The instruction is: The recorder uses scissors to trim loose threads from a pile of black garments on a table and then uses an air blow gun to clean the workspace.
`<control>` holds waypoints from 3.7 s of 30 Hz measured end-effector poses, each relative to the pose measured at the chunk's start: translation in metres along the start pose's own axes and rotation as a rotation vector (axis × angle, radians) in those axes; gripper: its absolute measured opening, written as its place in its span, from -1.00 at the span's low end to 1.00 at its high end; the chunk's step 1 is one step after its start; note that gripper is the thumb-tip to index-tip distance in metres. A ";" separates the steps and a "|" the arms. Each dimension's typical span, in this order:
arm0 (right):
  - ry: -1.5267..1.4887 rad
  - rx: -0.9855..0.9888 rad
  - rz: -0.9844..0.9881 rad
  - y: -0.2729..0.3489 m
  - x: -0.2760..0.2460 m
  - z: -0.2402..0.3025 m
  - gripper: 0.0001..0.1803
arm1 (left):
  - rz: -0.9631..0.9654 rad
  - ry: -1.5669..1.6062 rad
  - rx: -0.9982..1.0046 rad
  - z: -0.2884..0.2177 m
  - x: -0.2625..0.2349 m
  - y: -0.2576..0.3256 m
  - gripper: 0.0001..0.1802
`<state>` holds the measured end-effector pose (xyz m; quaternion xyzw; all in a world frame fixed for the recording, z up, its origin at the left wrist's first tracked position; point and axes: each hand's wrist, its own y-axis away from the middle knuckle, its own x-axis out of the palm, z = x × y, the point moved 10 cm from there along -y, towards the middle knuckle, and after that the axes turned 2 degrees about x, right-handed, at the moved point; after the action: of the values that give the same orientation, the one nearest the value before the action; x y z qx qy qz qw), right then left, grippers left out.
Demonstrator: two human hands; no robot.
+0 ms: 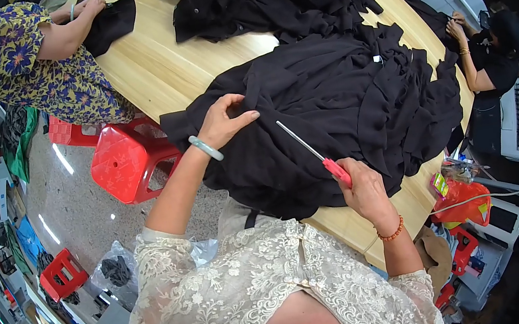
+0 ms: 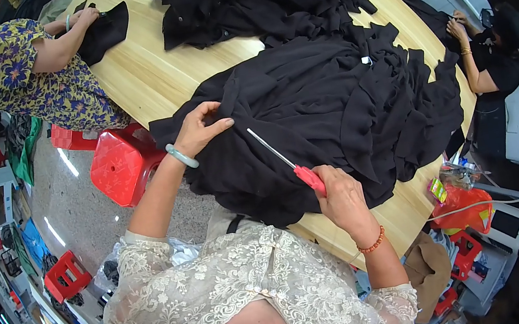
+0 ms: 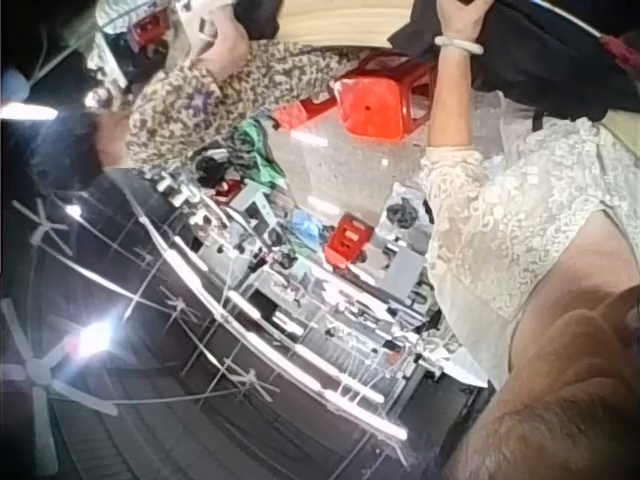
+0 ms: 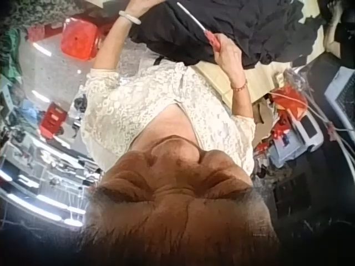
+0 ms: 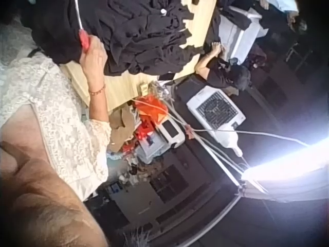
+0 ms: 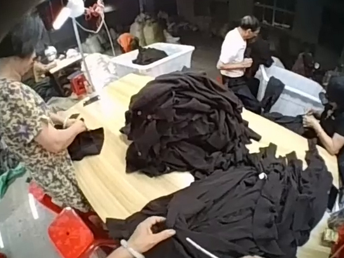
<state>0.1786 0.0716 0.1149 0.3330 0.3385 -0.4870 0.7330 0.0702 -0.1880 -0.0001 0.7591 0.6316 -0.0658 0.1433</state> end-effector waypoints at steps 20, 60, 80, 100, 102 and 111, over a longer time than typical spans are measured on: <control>-0.008 0.009 0.056 -0.053 0.013 0.008 -0.85 | -0.334 -1.100 0.300 -0.060 0.023 -0.004 -0.90; 0.356 -0.012 0.080 -0.076 0.058 0.091 -0.79 | -0.547 0.185 0.174 0.019 -0.005 0.121 -0.47; 0.246 -0.227 0.565 -0.006 0.430 0.348 -0.67 | -0.273 0.687 -0.200 0.249 -0.098 0.405 -0.54; -0.333 0.011 0.371 0.064 0.474 0.313 -0.50 | -0.354 1.331 -0.483 0.300 -0.114 0.489 -0.75; -0.250 0.079 0.319 0.074 0.478 0.264 -0.53 | -0.368 1.304 -0.491 0.302 -0.131 0.479 -0.80; 0.043 0.445 0.493 0.162 0.532 0.062 -0.58 | -0.229 1.301 -0.663 0.343 -0.080 0.464 -0.82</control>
<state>0.4996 -0.1899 -0.2622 0.5672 0.1484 -0.3497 0.7308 0.5366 -0.4413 -0.2414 0.4907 0.6508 0.5775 -0.0461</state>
